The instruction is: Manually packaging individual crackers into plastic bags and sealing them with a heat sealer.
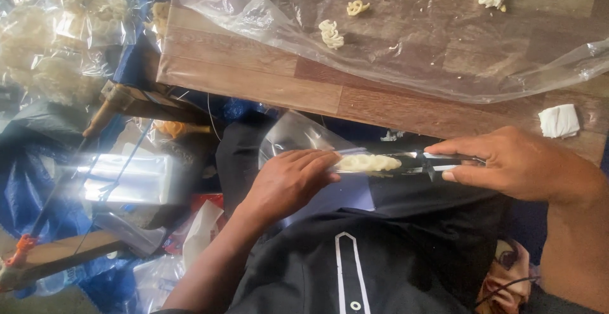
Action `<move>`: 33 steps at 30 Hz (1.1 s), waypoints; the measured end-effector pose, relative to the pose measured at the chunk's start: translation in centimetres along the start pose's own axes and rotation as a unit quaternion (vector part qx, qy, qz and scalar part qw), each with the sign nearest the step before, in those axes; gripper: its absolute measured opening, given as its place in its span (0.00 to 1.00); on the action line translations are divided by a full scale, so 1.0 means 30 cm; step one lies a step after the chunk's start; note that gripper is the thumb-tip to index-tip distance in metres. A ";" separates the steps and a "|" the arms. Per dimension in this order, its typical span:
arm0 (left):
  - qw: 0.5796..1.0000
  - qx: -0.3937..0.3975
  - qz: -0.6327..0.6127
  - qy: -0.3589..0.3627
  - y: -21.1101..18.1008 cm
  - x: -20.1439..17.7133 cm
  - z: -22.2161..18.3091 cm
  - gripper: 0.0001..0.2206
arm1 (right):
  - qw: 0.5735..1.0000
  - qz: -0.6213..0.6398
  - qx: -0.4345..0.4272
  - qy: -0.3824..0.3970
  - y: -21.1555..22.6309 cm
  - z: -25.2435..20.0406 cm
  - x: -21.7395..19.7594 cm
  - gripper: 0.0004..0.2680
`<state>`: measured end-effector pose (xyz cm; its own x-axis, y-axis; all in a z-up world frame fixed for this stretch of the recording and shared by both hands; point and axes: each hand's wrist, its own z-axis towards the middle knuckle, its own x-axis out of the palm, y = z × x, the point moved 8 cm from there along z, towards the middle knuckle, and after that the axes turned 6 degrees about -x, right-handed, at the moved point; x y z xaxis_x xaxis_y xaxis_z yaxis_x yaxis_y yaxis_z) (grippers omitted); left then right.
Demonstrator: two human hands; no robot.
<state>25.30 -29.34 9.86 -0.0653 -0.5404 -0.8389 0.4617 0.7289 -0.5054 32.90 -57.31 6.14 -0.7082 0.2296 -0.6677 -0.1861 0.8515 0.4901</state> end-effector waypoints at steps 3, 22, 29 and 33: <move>0.999 -0.011 0.028 0.025 -0.003 0.063 -0.011 0.25 | 0.993 -0.099 0.063 0.023 0.040 -0.031 -0.009 0.16; 0.778 -0.251 -0.576 0.033 0.276 0.183 -0.171 0.17 | 0.921 0.248 -0.293 -0.059 0.107 0.127 -0.033 0.24; 0.666 -0.384 -0.629 -0.117 0.352 0.171 -0.288 0.19 | 0.803 0.489 -0.262 -0.216 0.025 0.454 -0.106 0.11; 0.572 -0.316 -0.757 -0.012 0.273 0.274 -0.294 0.44 | 0.871 0.415 -0.066 -0.255 0.047 0.658 -0.128 0.17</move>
<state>20.73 -24.11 -2.96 0.0485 -0.7538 0.6553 -0.5211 -0.5788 -0.6272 48.80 -47.70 -1.66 -0.2470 0.9485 -0.1983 0.1459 0.2387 0.9601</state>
